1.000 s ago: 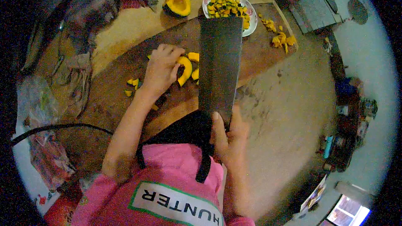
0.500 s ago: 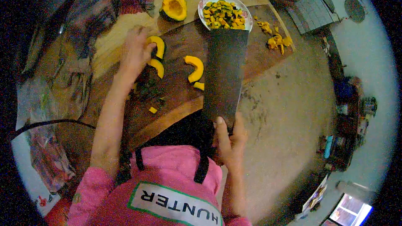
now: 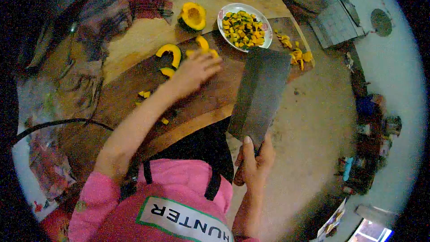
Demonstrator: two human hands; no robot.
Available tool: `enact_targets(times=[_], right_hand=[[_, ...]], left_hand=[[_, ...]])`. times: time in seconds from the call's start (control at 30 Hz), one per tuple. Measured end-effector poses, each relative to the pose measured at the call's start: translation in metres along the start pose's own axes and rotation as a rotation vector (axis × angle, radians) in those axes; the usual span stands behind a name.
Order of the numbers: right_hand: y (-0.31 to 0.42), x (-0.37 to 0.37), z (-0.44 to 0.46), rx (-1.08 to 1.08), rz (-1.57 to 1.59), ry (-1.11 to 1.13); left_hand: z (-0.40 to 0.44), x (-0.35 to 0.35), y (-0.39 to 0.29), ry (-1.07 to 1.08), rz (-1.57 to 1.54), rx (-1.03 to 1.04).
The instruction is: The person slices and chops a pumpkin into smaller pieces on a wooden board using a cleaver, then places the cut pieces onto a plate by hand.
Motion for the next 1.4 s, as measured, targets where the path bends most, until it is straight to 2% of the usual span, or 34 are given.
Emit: enact_targets(times=[0.07, 0.17, 0.23, 0.27, 0.37, 0.47, 0.57, 0.77, 1.0, 1.1, 1.4], right_hand=[[-0.008, 0.004, -0.001, 0.042, 0.050, 0.050], [-0.020, 0.019, -0.004, 0.197, 0.166, 0.184], [-0.039, 0.031, -0.006, 0.305, 0.177, 0.314], [-0.040, 0.037, -0.007, 0.251, 0.195, 0.358], [-0.070, 0.055, -0.018, 0.325, 0.273, 0.478], [-0.083, 0.071, -0.025, 0.381, 0.277, 0.548], [-0.091, 0.083, -0.027, 0.353, 0.311, 0.605], [-0.084, 0.103, -0.031, 0.351, 0.297, 0.667], [-0.088, 0.119, -0.030, 0.301, 0.378, 0.736], [-0.085, 0.118, -0.029, 0.340, 0.388, 0.722], [-0.066, 0.100, -0.008, 0.236, 0.369, 0.592]], left_hand=[[-0.012, -0.028, 0.025, -0.054, -0.069, -0.073], [-0.052, -0.064, 0.049, -0.283, -0.337, -0.269], [-0.091, -0.086, 0.050, -0.353, -0.430, -0.476], [-0.114, -0.092, 0.046, -0.383, -0.475, -0.580], [-0.173, -0.092, 0.024, -0.418, -0.329, -0.657], [-0.188, -0.080, -0.012, -0.317, -0.247, -0.629], [-0.165, -0.067, -0.045, -0.237, -0.201, -0.585], [-0.135, -0.028, -0.070, -0.383, -0.148, -0.658], [-0.103, -0.019, -0.075, -0.561, -0.329, -0.708], [-0.090, -0.019, -0.075, -0.593, -0.348, -0.669], [-0.051, -0.020, -0.069, -0.629, -0.454, -0.602]])
Point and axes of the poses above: each hand's wrist, its own z-axis towards the middle knuckle, its own x-axis out of the palm, y = z × x, the point moved 6 cm from there along z, towards the middle knuckle, and after that the axes turned 7 degrees about -z, right-handed, at the moved point
